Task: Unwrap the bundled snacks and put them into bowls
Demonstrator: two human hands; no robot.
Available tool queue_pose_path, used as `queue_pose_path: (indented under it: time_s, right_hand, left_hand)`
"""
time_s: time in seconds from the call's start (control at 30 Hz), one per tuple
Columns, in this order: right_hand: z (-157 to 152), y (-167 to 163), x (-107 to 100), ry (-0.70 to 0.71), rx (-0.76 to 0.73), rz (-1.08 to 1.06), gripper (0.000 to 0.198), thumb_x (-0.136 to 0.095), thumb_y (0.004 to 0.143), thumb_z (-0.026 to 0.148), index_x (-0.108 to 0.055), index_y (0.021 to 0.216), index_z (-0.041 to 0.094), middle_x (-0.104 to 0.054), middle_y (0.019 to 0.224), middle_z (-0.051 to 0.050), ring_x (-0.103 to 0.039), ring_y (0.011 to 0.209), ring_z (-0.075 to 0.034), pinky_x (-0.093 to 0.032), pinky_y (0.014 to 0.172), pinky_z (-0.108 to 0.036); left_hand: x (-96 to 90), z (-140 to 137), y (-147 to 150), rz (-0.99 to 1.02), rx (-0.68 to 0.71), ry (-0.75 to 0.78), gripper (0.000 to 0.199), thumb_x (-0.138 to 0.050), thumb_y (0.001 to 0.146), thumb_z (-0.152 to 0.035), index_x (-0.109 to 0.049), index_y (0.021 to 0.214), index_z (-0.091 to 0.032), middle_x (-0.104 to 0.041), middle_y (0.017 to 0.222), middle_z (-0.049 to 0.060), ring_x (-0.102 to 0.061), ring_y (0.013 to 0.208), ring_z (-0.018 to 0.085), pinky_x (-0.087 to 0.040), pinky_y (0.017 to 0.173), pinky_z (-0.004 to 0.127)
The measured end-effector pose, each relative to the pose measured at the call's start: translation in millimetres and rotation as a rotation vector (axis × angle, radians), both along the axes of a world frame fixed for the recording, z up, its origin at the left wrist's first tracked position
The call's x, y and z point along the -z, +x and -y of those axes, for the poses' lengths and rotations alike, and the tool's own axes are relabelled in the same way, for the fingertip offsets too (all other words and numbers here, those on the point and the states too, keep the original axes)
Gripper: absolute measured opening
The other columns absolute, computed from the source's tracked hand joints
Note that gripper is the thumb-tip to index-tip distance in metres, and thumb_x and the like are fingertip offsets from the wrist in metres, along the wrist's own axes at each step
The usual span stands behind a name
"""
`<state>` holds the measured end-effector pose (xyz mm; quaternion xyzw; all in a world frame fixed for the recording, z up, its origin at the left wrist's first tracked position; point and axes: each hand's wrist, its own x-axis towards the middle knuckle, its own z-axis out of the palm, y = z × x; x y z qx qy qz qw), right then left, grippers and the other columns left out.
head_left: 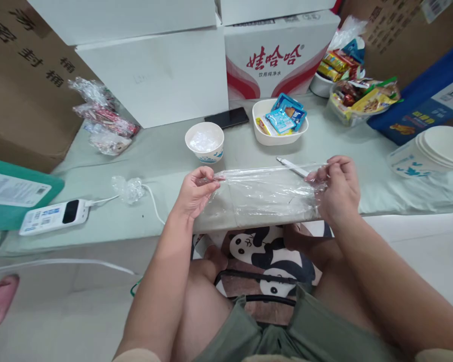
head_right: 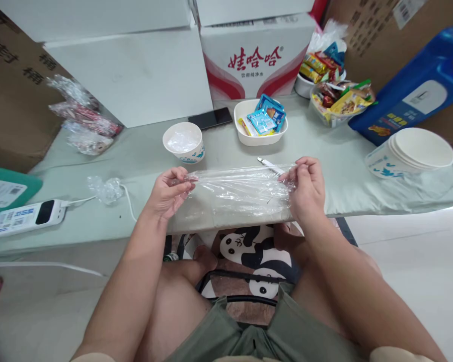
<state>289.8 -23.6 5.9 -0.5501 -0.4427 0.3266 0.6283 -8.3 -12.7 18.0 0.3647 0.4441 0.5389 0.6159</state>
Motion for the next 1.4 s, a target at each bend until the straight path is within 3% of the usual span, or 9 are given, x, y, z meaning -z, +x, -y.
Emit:
queue_pose_path:
  time_s: [0.23, 0.43, 0.63, 0.77, 0.9, 1.03, 1.17, 1.3, 1.4]
  right_hand:
    - [2.9, -1.9, -6.2, -0.394, -0.118, -0.151, 0.038, -0.057, 0.088, 0.062, -0.05, 0.11, 0.031, -0.056, 0.061, 0.005, -0.027, 0.036, -0.007, -0.015, 0.034, -0.024]
    - [14.1, 7.4, -6.3, -0.682, -0.449, -0.008, 0.035, -0.08, 0.07, 0.049, -0.069, 0.086, 0.019, -0.063, 0.064, -0.002, -0.04, 0.043, -0.007, -0.023, 0.036, -0.024]
    - [8.5, 4.7, -9.6, -0.594, -0.229, -0.067, 0.033, -0.08, 0.07, 0.047, -0.063, 0.082, 0.022, -0.071, 0.083, -0.004, -0.064, 0.065, -0.014, -0.024, 0.039, -0.018]
    - [-0.7, 6.1, -7.8, -0.494, -0.1, -0.062, 0.028, -0.076, 0.075, 0.042, -0.062, 0.089, 0.023, -0.07, 0.08, -0.003, -0.065, 0.066, -0.015, -0.026, 0.039, -0.02]
    - [-1.9, 12.1, -2.8, -0.257, -0.176, 0.119, 0.034, -0.078, 0.071, 0.03, -0.063, 0.101, 0.025, -0.069, 0.08, 0.0, -0.061, 0.065, -0.015, -0.046, 0.054, -0.026]
    - [5.2, 15.2, -0.7, -0.01, -0.245, 0.463, 0.009, -0.07, 0.08, 0.024, -0.061, 0.078, 0.024, -0.068, 0.08, 0.0, -0.065, 0.075, -0.017, -0.053, 0.074, -0.034]
    - [9.9, 18.1, 3.9, 0.299, -0.336, 0.647, 0.017, -0.061, 0.087, 0.017, -0.059, 0.071, 0.024, -0.069, 0.089, -0.003, -0.068, 0.089, -0.02, -0.054, 0.082, -0.037]
    - [8.7, 23.5, 18.6, 0.311, -0.442, 0.79, 0.014, -0.058, 0.087, 0.015, -0.063, 0.078, 0.025, -0.07, 0.09, -0.004, -0.067, 0.085, -0.02, -0.053, 0.079, -0.038]
    - [4.7, 23.5, 34.1, 0.158, -0.373, 0.694, 0.031, -0.068, 0.084, 0.027, -0.061, 0.114, 0.028, -0.071, 0.105, -0.006, -0.068, 0.094, -0.023, -0.055, 0.082, -0.041]
  left_hand:
    - [5.1, -7.5, 1.8, 0.041, -0.1, -0.058, 0.048, -0.092, 0.054, -0.027, -0.048, 0.072, -0.02, -0.054, 0.074, -0.006, -0.069, 0.076, 0.012, -0.052, 0.062, 0.019]
    - [11.8, -17.0, -6.2, 0.053, -0.209, -0.055, 0.056, -0.089, 0.048, -0.008, -0.061, 0.094, -0.024, -0.065, 0.085, -0.004, -0.071, 0.085, 0.013, -0.053, 0.066, 0.019]
    - [8.6, -12.0, -14.6, -0.005, 0.086, -0.318, 0.042, -0.093, 0.058, -0.035, -0.071, 0.089, -0.016, -0.076, 0.09, 0.009, -0.074, 0.083, 0.019, -0.056, 0.063, 0.024]
    - [10.5, -7.8, -12.5, -0.227, 0.24, -0.273, 0.036, -0.091, 0.059, -0.032, -0.073, 0.084, -0.014, -0.075, 0.078, 0.007, -0.071, 0.071, 0.017, -0.049, 0.054, 0.021]
    - [17.7, -10.7, -6.4, -0.307, 0.009, -0.086, 0.032, -0.087, 0.061, -0.031, -0.07, 0.084, -0.017, -0.073, 0.072, 0.002, -0.07, 0.069, 0.016, -0.05, 0.059, 0.023]
    - [19.0, -14.2, -3.9, -0.266, -0.129, 0.022, 0.031, -0.086, 0.059, -0.025, -0.069, 0.084, -0.019, -0.077, 0.089, 0.004, -0.072, 0.077, 0.017, -0.054, 0.067, 0.026]
    - [16.1, -14.8, -9.5, -0.204, -0.177, 0.067, 0.023, -0.086, 0.053, -0.018, -0.066, 0.064, -0.017, -0.075, 0.098, 0.004, -0.074, 0.084, 0.018, -0.055, 0.072, 0.027]
    - [17.6, -16.4, -21.3, -0.183, -0.266, 0.072, 0.022, -0.085, 0.049, -0.014, -0.065, 0.058, -0.015, -0.072, 0.093, 0.004, -0.073, 0.08, 0.017, -0.054, 0.073, 0.027]
    - [19.1, -18.5, -25.2, -0.144, -0.316, 0.057, 0.023, -0.082, 0.051, -0.009, -0.063, 0.06, -0.016, -0.071, 0.087, 0.001, -0.07, 0.076, 0.013, -0.054, 0.072, 0.025]
